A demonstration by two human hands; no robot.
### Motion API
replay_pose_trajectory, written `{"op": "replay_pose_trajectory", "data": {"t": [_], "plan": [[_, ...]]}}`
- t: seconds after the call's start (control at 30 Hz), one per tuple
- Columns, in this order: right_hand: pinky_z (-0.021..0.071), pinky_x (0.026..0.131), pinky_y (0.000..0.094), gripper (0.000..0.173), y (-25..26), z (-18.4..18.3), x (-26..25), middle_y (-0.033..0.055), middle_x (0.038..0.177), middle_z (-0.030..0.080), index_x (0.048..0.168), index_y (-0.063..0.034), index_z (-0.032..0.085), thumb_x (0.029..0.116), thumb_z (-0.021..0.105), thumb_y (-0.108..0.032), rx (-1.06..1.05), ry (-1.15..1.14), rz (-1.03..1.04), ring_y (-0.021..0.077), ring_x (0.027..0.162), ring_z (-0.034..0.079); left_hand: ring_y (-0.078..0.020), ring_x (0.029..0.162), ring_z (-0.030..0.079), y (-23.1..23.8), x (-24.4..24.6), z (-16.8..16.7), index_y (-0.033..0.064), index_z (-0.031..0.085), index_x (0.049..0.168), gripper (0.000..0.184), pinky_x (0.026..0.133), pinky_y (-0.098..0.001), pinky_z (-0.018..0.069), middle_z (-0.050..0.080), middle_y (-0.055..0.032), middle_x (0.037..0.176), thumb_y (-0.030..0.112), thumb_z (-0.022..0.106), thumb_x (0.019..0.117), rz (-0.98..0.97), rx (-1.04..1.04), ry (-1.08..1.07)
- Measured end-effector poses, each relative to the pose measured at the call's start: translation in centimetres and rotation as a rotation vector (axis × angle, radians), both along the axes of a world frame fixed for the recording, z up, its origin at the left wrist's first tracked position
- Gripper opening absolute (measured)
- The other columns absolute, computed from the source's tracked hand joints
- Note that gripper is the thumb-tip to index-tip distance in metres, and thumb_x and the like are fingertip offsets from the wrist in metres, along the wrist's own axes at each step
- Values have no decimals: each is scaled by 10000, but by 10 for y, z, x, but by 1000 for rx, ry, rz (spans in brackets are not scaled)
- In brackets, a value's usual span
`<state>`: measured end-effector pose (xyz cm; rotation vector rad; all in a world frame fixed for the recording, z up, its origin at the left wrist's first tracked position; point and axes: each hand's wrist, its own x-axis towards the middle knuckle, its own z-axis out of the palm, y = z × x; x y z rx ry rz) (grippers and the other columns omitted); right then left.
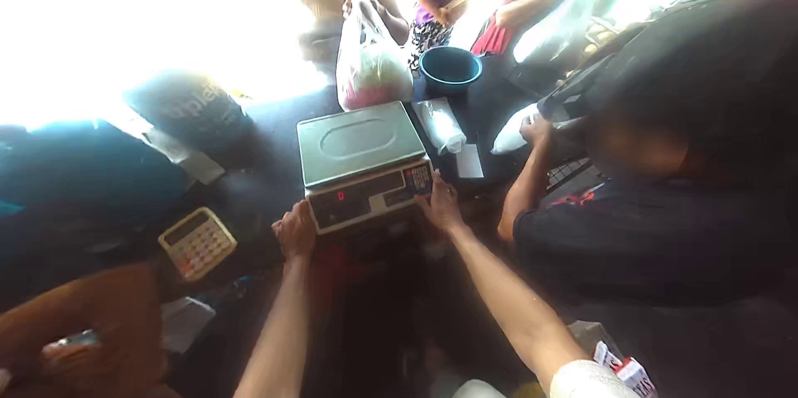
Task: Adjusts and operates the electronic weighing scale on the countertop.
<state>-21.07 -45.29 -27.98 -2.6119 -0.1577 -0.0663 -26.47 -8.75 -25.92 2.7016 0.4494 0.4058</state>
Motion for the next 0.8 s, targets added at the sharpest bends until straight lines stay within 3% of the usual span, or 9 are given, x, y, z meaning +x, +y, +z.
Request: {"op": "replay_pose_trajectory", "data": {"t": [0.2, 0.33, 0.37, 0.4, 0.47, 0.5, 0.6, 0.8], "plan": [[130, 1269, 550, 1091, 1, 1, 0, 196, 1645, 320, 1629, 13, 124, 935, 385, -788, 2, 18, -18, 299, 1519, 330, -399, 999, 680, -7, 3, -3, 21, 692, 1109, 577, 976, -605, 437, 714, -214, 991, 348, 216, 1125, 22, 20, -60], [130, 1274, 526, 1038, -7, 1, -4, 167, 1659, 305, 1630, 2, 138, 958, 435, -731, 69, 24, 39, 264, 1527, 321, -383, 971, 675, -2, -1, -6, 4, 686, 1056, 592, 958, -599, 440, 707, -194, 973, 394, 243, 1115, -51, 26, -73], [152, 1273, 521, 1032, -12, 4, -4, 159, 1655, 319, 1629, -2, 155, 954, 471, -715, 68, 18, 62, 262, 1519, 337, -385, 981, 667, 1, -3, -7, -4, 676, 1060, 591, 969, -602, 435, 700, -195, 988, 456, 306, 1088, -106, 34, -80], [179, 1267, 523, 1019, -17, 7, -3, 154, 1646, 341, 1626, -5, 183, 950, 518, -690, 58, 10, 86, 266, 1509, 358, -410, 1049, 653, 3, -7, -7, -29, 668, 1137, 588, 1011, -617, 421, 695, -219, 1071, 504, 440, 1039, -162, 44, -65], [216, 1250, 533, 956, -29, 7, -4, 125, 1626, 391, 1616, -33, 259, 943, 589, -626, 28, -7, 131, 266, 1496, 380, -447, 1242, 565, 9, -18, -11, -43, 590, 1308, 805, 1087, -614, 378, 625, -255, 1285, 607, 709, 848, -236, 104, -12], [229, 1242, 540, 903, -33, 4, -2, 97, 1605, 431, 1603, -64, 320, 944, 597, -615, 19, -28, 133, 263, 1494, 383, -446, 1304, 525, 11, -20, -15, -38, 559, 1359, 947, 1100, -606, 370, 589, -253, 1361, 681, 738, 769, -261, 148, -18], [249, 1227, 559, 776, -34, -4, 5, 45, 1534, 531, 1541, -114, 464, 943, 621, -582, 51, -88, 67, 267, 1481, 403, -426, 1364, 489, 10, -16, -22, -35, 567, 1361, 1055, 1115, -597, 355, 560, -242, 1427, 788, 671, 710, -270, 192, -88], [284, 1202, 563, 806, -30, -17, 8, 16, 1518, 550, 1508, -131, 509, 900, 644, -642, 51, -144, 18, 247, 1463, 429, -416, 1347, 513, 3, -14, -19, -60, 596, 1310, 1064, 1129, -573, 335, 570, -260, 1411, 826, 590, 722, -224, 211, -40]]}}
